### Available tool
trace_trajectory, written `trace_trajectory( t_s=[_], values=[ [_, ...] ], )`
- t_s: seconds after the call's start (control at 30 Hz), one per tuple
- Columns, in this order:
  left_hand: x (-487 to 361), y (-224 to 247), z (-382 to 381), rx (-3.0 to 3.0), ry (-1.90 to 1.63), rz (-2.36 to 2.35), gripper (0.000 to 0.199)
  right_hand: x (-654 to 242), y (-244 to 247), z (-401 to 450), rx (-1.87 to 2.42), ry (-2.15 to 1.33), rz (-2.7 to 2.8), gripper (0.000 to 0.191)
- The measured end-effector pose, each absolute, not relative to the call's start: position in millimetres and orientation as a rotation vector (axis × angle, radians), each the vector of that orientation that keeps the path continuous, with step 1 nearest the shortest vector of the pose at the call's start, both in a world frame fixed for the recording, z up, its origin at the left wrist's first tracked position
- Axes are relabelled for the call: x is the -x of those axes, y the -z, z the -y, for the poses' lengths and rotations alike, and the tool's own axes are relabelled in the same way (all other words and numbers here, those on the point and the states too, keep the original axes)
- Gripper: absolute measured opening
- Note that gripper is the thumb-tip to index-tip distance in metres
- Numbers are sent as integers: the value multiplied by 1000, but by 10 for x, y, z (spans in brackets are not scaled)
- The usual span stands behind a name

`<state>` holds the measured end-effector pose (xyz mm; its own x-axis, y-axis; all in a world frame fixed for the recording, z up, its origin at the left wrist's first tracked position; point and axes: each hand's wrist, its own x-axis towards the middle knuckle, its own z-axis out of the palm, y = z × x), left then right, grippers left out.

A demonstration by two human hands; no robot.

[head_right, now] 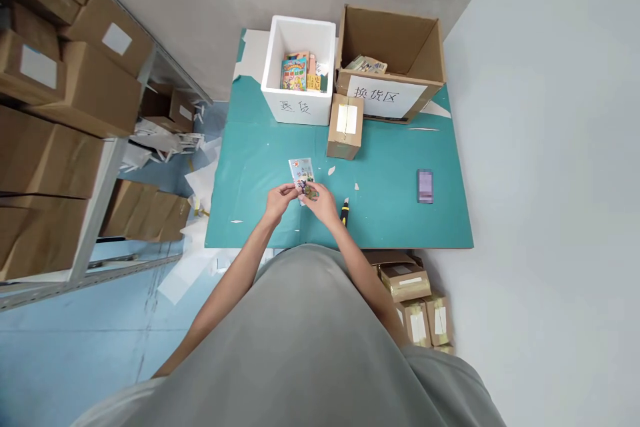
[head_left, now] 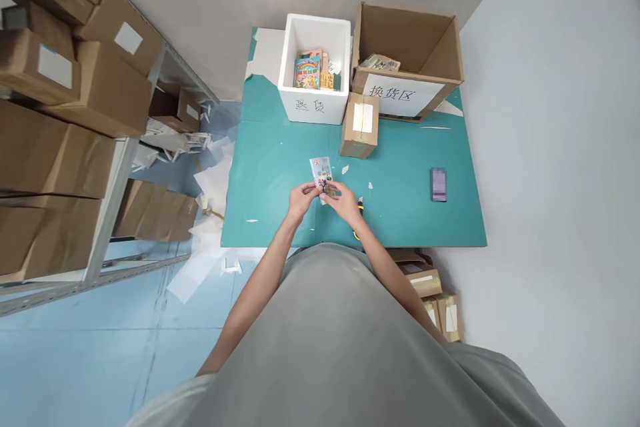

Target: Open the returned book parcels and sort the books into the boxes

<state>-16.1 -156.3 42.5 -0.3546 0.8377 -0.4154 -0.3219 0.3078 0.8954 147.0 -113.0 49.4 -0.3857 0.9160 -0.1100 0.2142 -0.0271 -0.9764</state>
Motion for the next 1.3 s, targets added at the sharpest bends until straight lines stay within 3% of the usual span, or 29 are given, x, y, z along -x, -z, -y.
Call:
trace_trajectory(
  t_s=[0.07, 0.27, 0.5, 0.63, 0.83, 1.13, 1.3],
  values=[
    [67, -515, 1559, -551, -1332, -1500, 46, -1442, -547, 1177, 1214, -1414, 1646, 54],
    [-99, -639, 1576, -686, -1309, -1428, 49, -1462, -563, 1136, 1391, -1356, 1515, 41],
    [-1, -405, 1671, -590, -1307, -1669, 57, -1483, -430, 1082, 1355, -1621, 1191, 36],
    [102, -394, 1783, -422, -1245, -1515, 62, -1623, -469, 1125, 1279, -1688, 1145, 41],
    [44, -554, 1797, -392, -1347, -1535, 67, -1701, -599, 1170, 1333, -1435, 1294, 40],
    [-296, -900, 1822, -927, -1297, -1528, 44, -1468, -780, 1290, 1248, -1443, 1269, 47],
    [-103, -895, 1853, -857, -1315, -1630, 50, -1645, -793, 1199, 1181, -1528, 1174, 51]
  ],
)
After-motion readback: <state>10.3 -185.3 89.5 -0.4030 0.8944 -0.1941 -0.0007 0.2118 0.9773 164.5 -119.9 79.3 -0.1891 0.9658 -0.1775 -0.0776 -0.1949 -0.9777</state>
